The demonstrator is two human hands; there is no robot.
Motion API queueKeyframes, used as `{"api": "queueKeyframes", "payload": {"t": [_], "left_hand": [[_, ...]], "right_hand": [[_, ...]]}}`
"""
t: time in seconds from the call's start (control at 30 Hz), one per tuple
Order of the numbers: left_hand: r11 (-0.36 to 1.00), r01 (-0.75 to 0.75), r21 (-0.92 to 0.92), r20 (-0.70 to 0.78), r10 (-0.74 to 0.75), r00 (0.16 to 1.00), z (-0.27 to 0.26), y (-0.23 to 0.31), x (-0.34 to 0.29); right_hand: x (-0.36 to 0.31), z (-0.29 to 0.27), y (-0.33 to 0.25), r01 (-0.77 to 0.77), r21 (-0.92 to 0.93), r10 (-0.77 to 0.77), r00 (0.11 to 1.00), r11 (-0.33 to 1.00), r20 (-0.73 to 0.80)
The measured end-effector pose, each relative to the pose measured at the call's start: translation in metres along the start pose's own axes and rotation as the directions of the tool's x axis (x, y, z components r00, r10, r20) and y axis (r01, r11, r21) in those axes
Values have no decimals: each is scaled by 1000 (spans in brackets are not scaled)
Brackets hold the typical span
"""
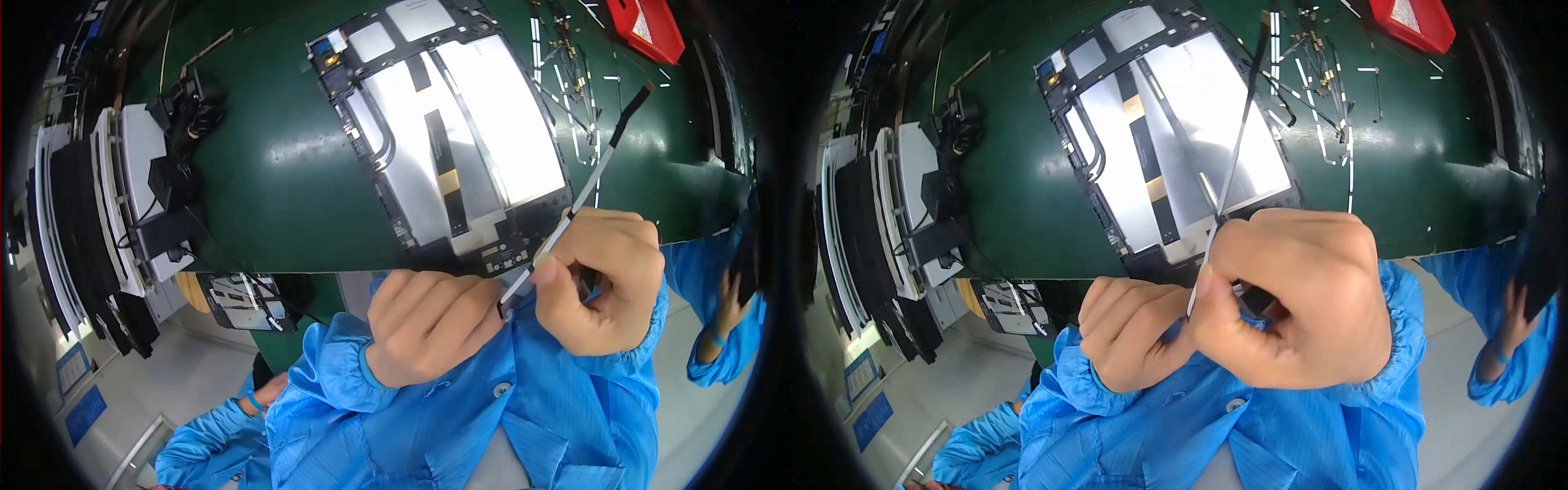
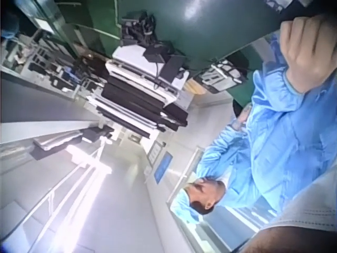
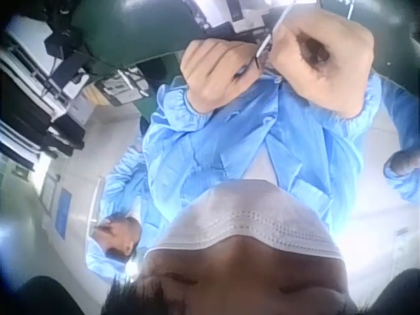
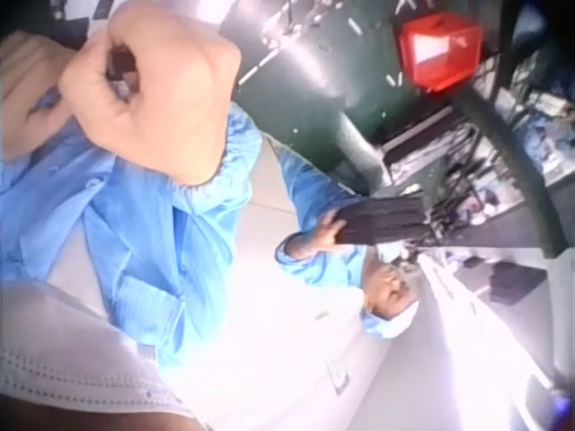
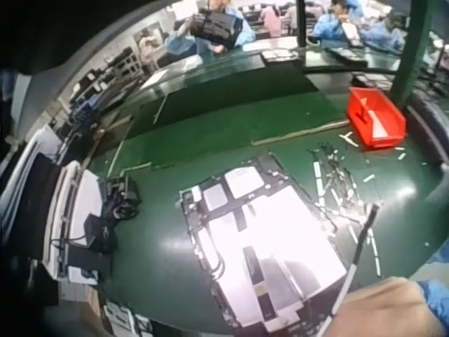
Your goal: The person assembles internal components of an electronic tablet chassis by placing a battery, ribbon cable, and internal bracket into the chassis, using tweezers for precise placement.
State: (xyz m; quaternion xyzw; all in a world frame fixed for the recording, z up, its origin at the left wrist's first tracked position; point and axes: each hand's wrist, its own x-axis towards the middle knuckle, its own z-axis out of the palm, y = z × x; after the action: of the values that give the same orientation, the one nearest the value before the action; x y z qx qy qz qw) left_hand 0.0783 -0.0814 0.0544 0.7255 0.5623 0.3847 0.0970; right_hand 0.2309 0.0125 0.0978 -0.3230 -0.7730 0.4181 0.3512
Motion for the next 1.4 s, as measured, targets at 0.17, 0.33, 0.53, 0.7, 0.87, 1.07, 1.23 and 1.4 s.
{"api": "queueKeyframes", "payload": {"t": [0.17,0.33,0.53,0.7,0.87,1.07,1.23,1.4], "left_hand": [[998,59,-34,-54,-61,997,-2,0,-6],[998,50,-45,-66,-53,996,-9,-5,-9],[935,155,-320,-57,-182,982,-11,-9,-12],[850,207,-485,0,-237,972,-14,-14,-14],[790,391,-471,75,-406,911,-22,-15,-32],[533,620,-576,396,-481,782,-28,-21,-51],[423,620,-661,449,-439,778,-33,-16,-44],[-247,449,-859,512,-448,733,-29,-37,-53]], "right_hand": [[0,11,2,-61,57,59,998,997,37],[2,15,-1,-95,-16,96,992,995,77],[-8,27,0,-213,220,180,971,952,159],[-6,26,-3,-363,344,252,911,866,325],[-4,40,1,-308,232,271,946,923,177],[-4,59,17,-286,194,316,938,938,-144],[-3,64,22,-312,131,328,935,941,-132],[4,59,16,-295,-7,295,954,956,47]]}}
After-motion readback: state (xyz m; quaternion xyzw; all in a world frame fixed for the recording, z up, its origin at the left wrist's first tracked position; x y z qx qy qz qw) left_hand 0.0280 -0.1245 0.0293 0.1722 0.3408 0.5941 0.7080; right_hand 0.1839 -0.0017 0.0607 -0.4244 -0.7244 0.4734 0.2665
